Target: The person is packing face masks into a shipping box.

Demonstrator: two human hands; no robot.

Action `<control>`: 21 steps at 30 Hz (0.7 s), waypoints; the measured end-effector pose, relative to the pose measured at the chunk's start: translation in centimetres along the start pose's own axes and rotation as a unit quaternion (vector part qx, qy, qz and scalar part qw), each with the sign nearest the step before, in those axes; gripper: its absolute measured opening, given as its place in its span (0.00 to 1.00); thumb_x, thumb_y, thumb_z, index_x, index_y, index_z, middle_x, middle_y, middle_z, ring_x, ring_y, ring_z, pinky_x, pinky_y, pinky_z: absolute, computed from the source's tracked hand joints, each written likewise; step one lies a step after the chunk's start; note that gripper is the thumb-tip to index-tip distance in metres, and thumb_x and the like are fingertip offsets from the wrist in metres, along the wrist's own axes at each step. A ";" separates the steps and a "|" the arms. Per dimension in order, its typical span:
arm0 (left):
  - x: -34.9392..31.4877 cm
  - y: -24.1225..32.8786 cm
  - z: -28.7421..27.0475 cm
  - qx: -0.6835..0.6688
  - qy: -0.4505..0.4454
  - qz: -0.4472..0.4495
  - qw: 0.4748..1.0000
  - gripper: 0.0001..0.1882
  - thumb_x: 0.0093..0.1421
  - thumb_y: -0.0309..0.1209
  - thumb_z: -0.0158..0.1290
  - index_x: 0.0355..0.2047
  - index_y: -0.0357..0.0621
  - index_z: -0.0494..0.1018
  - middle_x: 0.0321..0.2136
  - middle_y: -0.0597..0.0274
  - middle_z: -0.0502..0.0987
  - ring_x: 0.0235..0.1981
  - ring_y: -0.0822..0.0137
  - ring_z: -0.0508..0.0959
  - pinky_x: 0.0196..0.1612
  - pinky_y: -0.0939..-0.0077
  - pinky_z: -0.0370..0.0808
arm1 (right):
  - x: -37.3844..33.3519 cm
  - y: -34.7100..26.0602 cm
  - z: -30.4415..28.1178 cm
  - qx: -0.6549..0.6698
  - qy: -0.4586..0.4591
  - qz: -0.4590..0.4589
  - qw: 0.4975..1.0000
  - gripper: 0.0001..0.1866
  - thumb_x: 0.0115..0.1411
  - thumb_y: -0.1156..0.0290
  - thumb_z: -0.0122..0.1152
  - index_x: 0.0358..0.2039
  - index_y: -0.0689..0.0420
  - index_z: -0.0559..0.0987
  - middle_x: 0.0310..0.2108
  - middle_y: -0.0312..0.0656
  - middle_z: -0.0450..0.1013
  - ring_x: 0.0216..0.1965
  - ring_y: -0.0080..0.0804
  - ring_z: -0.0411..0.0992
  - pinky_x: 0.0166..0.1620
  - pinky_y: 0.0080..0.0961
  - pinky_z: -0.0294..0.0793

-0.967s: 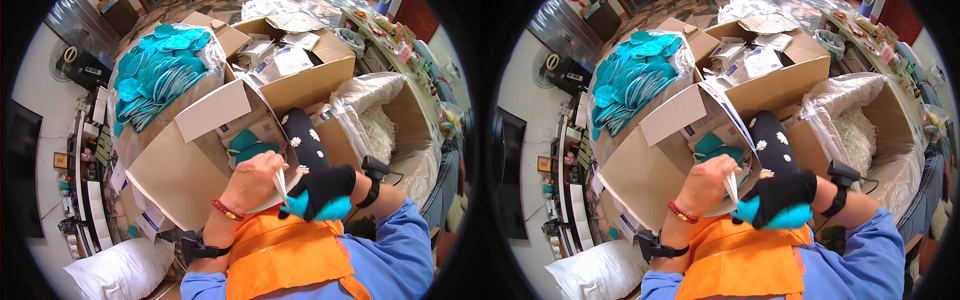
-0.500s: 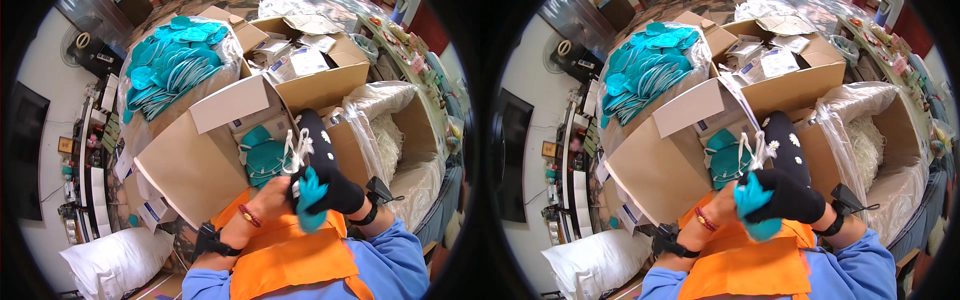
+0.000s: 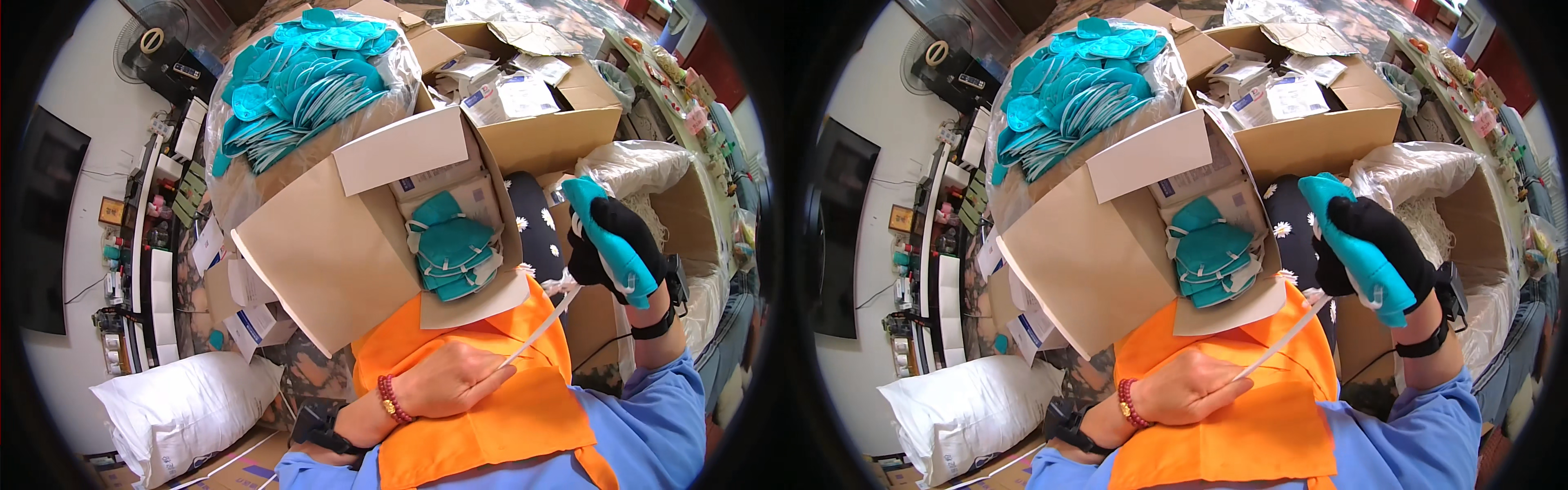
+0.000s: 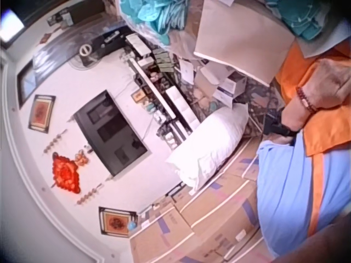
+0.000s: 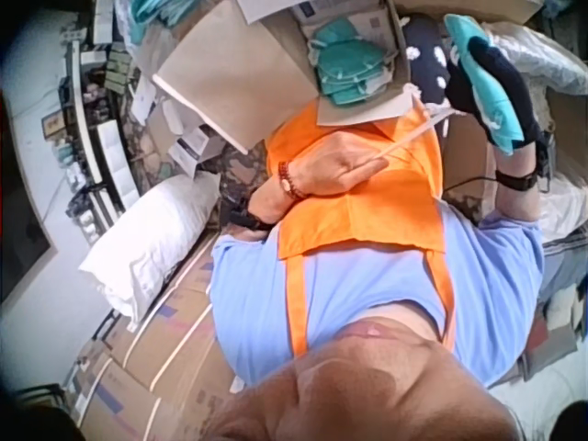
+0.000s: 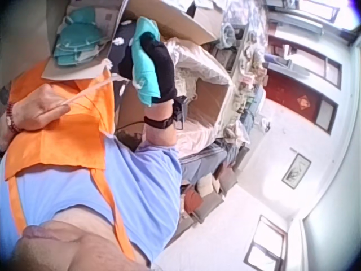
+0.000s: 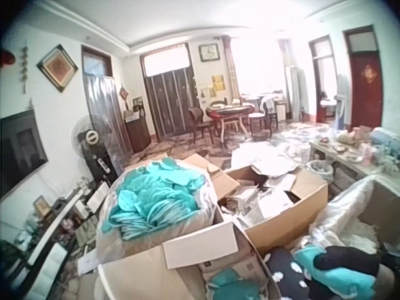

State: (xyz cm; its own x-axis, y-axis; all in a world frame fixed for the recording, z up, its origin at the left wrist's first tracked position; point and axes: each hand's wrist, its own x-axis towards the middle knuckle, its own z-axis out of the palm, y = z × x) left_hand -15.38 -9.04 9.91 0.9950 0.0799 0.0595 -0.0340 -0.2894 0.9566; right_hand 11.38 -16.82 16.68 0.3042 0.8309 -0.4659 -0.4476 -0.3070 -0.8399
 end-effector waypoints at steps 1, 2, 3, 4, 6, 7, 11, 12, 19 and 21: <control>-0.2 0.0 -0.1 -0.001 -0.001 0.001 1.000 0.17 0.69 0.32 0.46 0.22 0.39 0.67 0.16 0.54 0.66 0.19 0.53 0.71 0.24 0.63 0.67 | 0.7 1.1 -0.7 0.024 0.010 -0.016 1.000 0.15 0.66 0.52 0.53 0.34 0.51 0.72 0.18 0.32 0.60 0.14 0.24 0.57 0.19 0.23 0.55; -0.5 0.2 -0.1 -0.004 0.008 0.000 1.000 0.17 0.69 0.32 0.46 0.22 0.39 0.67 0.16 0.54 0.66 0.19 0.53 0.71 0.24 0.63 0.67 | 0.9 0.8 -0.5 0.031 -0.001 -0.024 0.999 0.15 0.66 0.52 0.53 0.34 0.51 0.72 0.18 0.31 0.60 0.14 0.24 0.57 0.18 0.23 0.54; -0.7 0.2 -0.1 -0.007 0.018 0.000 1.000 0.17 0.69 0.31 0.46 0.22 0.39 0.67 0.17 0.55 0.66 0.19 0.53 0.71 0.23 0.62 0.66 | 1.2 0.5 -0.2 0.038 -0.011 -0.032 0.999 0.15 0.67 0.52 0.52 0.34 0.50 0.71 0.17 0.31 0.59 0.13 0.24 0.57 0.18 0.23 0.54; -0.9 0.1 0.0 -0.007 0.022 -0.002 1.000 0.17 0.69 0.31 0.46 0.22 0.39 0.67 0.17 0.55 0.66 0.19 0.53 0.71 0.23 0.62 0.66 | 1.5 0.6 -0.1 -0.001 0.039 -0.041 0.998 0.14 0.67 0.52 0.52 0.34 0.49 0.71 0.17 0.30 0.59 0.13 0.24 0.57 0.18 0.23 0.53; -1.4 -0.1 0.0 0.037 0.043 0.008 0.998 0.17 0.68 0.31 0.47 0.22 0.39 0.67 0.17 0.55 0.67 0.19 0.53 0.72 0.23 0.62 0.67 | 2.4 0.7 -1.0 0.068 -0.002 -0.023 0.997 0.12 0.69 0.56 0.53 0.44 0.49 0.73 0.19 0.30 0.61 0.14 0.22 0.59 0.18 0.20 0.55; -1.6 0.0 0.0 0.037 0.050 0.005 0.998 0.17 0.68 0.31 0.47 0.22 0.39 0.67 0.17 0.55 0.67 0.19 0.53 0.72 0.23 0.62 0.67 | 2.7 0.8 -1.7 0.110 -0.048 -0.011 0.993 0.15 0.69 0.59 0.53 0.53 0.49 0.74 0.21 0.30 0.64 0.16 0.21 0.62 0.20 0.19 0.58; -1.9 0.1 -0.3 0.131 0.091 0.013 0.987 0.16 0.67 0.32 0.48 0.21 0.40 0.68 0.17 0.54 0.69 0.19 0.53 0.73 0.24 0.62 0.69 | 3.9 1.0 -1.0 0.030 0.058 -0.034 0.997 0.15 0.69 0.58 0.54 0.52 0.48 0.76 0.21 0.31 0.63 0.15 0.21 0.62 0.19 0.19 0.57; -1.9 0.2 -0.3 0.140 0.096 0.017 0.985 0.17 0.67 0.32 0.48 0.21 0.40 0.68 0.17 0.54 0.69 0.19 0.53 0.73 0.24 0.62 0.69 | 4.7 1.3 -2.1 0.046 0.025 -0.039 0.998 0.13 0.69 0.57 0.54 0.47 0.49 0.76 0.21 0.31 0.63 0.14 0.21 0.61 0.19 0.19 0.56; -3.0 -0.1 -0.7 0.078 0.130 0.029 0.988 0.17 0.69 0.32 0.47 0.22 0.39 0.68 0.17 0.54 0.70 0.20 0.53 0.72 0.25 0.64 0.69 | 6.5 -0.6 -1.1 0.047 0.016 -0.038 0.998 0.17 0.67 0.52 0.55 0.27 0.48 0.71 0.16 0.29 0.59 0.12 0.22 0.57 0.17 0.21 0.52; -2.7 -0.3 -2.1 0.021 0.149 0.029 0.988 0.18 0.69 0.32 0.46 0.22 0.39 0.68 0.17 0.55 0.69 0.19 0.56 0.71 0.25 0.65 0.69 | 5.9 -1.5 1.2 0.057 -0.042 -0.079 0.994 0.17 0.66 0.50 0.57 0.27 0.48 0.72 0.15 0.28 0.59 0.12 0.21 0.59 0.17 0.21 0.53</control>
State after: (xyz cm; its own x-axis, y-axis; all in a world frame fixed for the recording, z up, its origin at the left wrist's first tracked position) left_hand -18.30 -7.15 10.03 0.9193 0.3377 0.2021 -0.0810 -0.3401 0.9369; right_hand 12.78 -10.94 15.52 0.3091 0.9020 -0.3014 -0.4938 -0.1186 -0.8614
